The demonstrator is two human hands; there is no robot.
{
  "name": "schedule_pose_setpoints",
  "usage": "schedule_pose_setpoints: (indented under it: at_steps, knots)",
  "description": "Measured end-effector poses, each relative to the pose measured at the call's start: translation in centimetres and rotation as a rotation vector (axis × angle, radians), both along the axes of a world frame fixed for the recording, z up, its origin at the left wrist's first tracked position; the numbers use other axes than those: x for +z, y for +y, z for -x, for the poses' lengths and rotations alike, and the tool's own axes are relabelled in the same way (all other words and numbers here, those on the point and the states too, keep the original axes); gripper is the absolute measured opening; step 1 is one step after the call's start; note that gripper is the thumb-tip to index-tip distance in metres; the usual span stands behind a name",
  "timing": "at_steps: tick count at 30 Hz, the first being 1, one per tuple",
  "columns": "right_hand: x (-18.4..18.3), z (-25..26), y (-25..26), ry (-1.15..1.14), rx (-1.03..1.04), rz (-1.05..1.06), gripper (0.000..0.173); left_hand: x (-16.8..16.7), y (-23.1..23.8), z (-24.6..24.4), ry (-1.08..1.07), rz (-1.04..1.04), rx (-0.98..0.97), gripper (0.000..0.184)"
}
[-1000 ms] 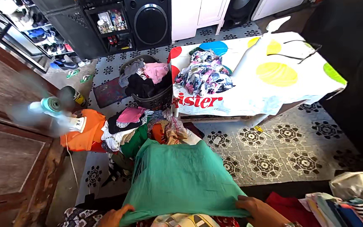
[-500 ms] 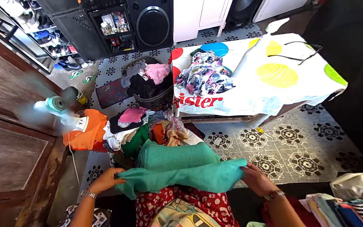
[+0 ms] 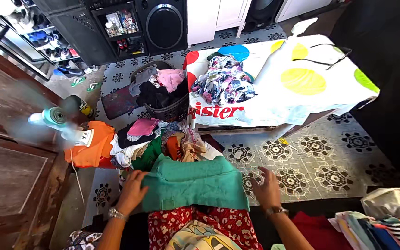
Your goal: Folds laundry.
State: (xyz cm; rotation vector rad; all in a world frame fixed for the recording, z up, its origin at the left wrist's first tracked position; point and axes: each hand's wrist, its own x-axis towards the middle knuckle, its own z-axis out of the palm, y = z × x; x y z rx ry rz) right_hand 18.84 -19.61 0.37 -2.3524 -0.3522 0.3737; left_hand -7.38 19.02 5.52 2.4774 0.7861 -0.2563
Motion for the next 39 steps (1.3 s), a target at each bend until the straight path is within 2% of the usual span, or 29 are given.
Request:
schedule_pose_setpoints:
  at_steps: [3,5,7,9,12,16,20,23,27,29,31,32,34,35,36,37,39]
  knots:
    - [0.4,5.3,2.6,-0.230,0.304,-0.019,0.055,-0.6,-6.7,-0.1,-0.155,0.042,-0.105,0.039]
    - [-0.4,8.4,3.9,-0.337,0.483,0.014,0.067,-2.1,-10.5,0.1,-0.244,0.001,-0.148,0.040]
    - [-1.7,10.1,4.4,-0.424,0.557,0.081,0.084,-4.2,-12.9,0.2,-0.308,-0.112,-0.158,0.043]
    - [-2.5,10.4,4.7,-0.489,0.543,0.142,0.087,-6.1,-13.8,0.2,-0.357,-0.243,-0.136,0.044]
    - [-1.9,9.3,4.9,-0.445,0.456,0.107,0.087,-6.7,-13.5,0.2,-0.392,-0.304,-0.063,0.047]
    - [0.0,6.3,3.5,-0.370,0.311,0.031,0.070,-5.7,-11.0,0.7,-0.400,-0.318,0.061,0.046]
    - [0.0,4.4,0.8,-0.366,0.327,0.056,0.063,-5.7,-7.8,2.5,-0.272,-0.326,0.152,0.048]
    - [-0.4,3.7,-1.0,-0.409,0.399,0.021,0.059,-5.5,-6.5,3.8,-0.225,-0.302,0.117,0.044]
    - [0.5,3.8,-3.9,-0.518,0.471,0.043,0.056,-2.0,-6.9,5.4,-0.405,-0.341,0.013,0.028]
    - [0.9,4.2,-5.7,-0.539,0.515,0.061,0.055,-0.7,-7.3,6.5,-0.415,-0.318,-0.072,0.025]
    - [1.1,5.0,-7.2,-0.459,0.584,0.107,0.059,0.2,-7.6,7.7,-0.308,-0.220,-0.170,0.024]
    - [1.3,5.5,-7.8,-0.367,0.618,0.160,0.062,0.9,-7.5,8.0,-0.165,-0.105,-0.213,0.024]
    - [1.8,5.8,-8.1,-0.087,0.674,0.320,0.063,1.8,-6.5,7.7,0.173,0.159,-0.289,0.028]
    - [2.3,5.4,-7.7,0.076,0.690,0.396,0.068,1.7,-5.7,7.4,0.229,0.242,-0.310,0.030]
    - [2.6,4.9,-7.1,0.172,0.688,0.408,0.077,1.4,-4.9,7.0,0.194,0.284,-0.300,0.031]
    - [2.5,4.4,-6.5,0.163,0.664,0.344,0.079,1.2,-4.2,6.4,0.111,0.311,-0.266,0.031]
    - [2.1,3.6,-4.2,-0.010,0.566,0.125,0.066,0.7,-2.8,4.3,-0.098,0.339,-0.161,0.032]
